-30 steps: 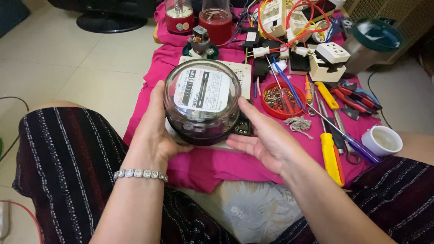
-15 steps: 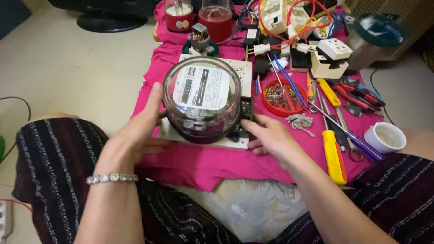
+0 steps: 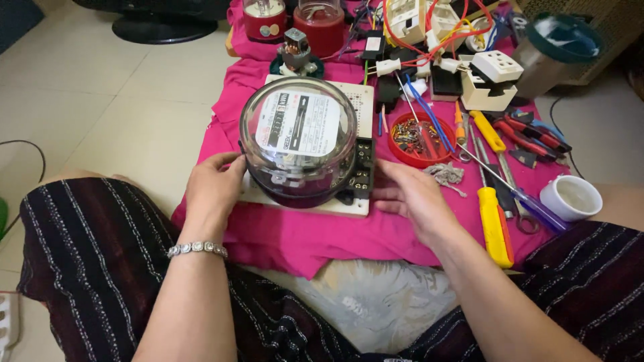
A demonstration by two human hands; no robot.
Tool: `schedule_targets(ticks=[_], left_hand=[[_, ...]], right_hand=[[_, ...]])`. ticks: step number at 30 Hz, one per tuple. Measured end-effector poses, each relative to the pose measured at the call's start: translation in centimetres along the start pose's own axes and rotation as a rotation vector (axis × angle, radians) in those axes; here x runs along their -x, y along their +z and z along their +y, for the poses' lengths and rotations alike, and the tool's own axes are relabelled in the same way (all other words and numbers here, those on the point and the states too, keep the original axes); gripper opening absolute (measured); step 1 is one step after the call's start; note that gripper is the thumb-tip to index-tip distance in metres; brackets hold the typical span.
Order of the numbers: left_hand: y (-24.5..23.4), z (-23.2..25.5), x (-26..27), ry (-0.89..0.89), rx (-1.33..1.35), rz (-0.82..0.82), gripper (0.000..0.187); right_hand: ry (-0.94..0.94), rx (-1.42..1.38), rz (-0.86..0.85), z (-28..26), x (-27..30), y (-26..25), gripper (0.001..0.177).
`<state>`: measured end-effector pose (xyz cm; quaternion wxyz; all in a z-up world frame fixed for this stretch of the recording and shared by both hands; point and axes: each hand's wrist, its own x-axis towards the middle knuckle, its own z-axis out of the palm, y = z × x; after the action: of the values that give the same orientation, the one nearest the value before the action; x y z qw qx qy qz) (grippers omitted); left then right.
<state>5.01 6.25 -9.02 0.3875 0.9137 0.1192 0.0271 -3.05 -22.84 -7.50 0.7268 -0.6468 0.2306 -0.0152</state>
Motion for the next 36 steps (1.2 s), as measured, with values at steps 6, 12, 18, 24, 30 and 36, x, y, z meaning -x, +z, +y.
schedule_targets(ticks=[6,12,18,24,30,36], left_hand=[[1.5,0.2,-0.1,0.019,0.285,0.094,0.023],[1.3,-0.6,-2.0,-0.225,0.454,0.023,0.025],[0.1,1.2,-0.7,-0.214,0.582,-0.069,0.05],[1.6,0.1,-2.4,-0.253,0.628,-0.036,0.043],[2.5,-0.7,-3.3,-0.097,0.357,0.037,0.035],[1.8,-0.4,-3.1,-0.172,0.399,-0.037,0.037]], right_hand=[[0.004,-0.058,-0.024,0.6,-0.9,-0.8,0.041],[0.007,-0.049,-0.003,0.9,-0.9,-0.8,0.037],[0.021,-0.06,0.003,0.7,-0.9,-0.6,0.039],[0.037,-0.061,0.005,-1.2,1.4,0.8,0.051],[-0.018,-0.013,0.01,-0.8,1.5,1.2,0.055],[-0.012,-0.025,0.01,-0.2,1.0,1.0,0.057]])
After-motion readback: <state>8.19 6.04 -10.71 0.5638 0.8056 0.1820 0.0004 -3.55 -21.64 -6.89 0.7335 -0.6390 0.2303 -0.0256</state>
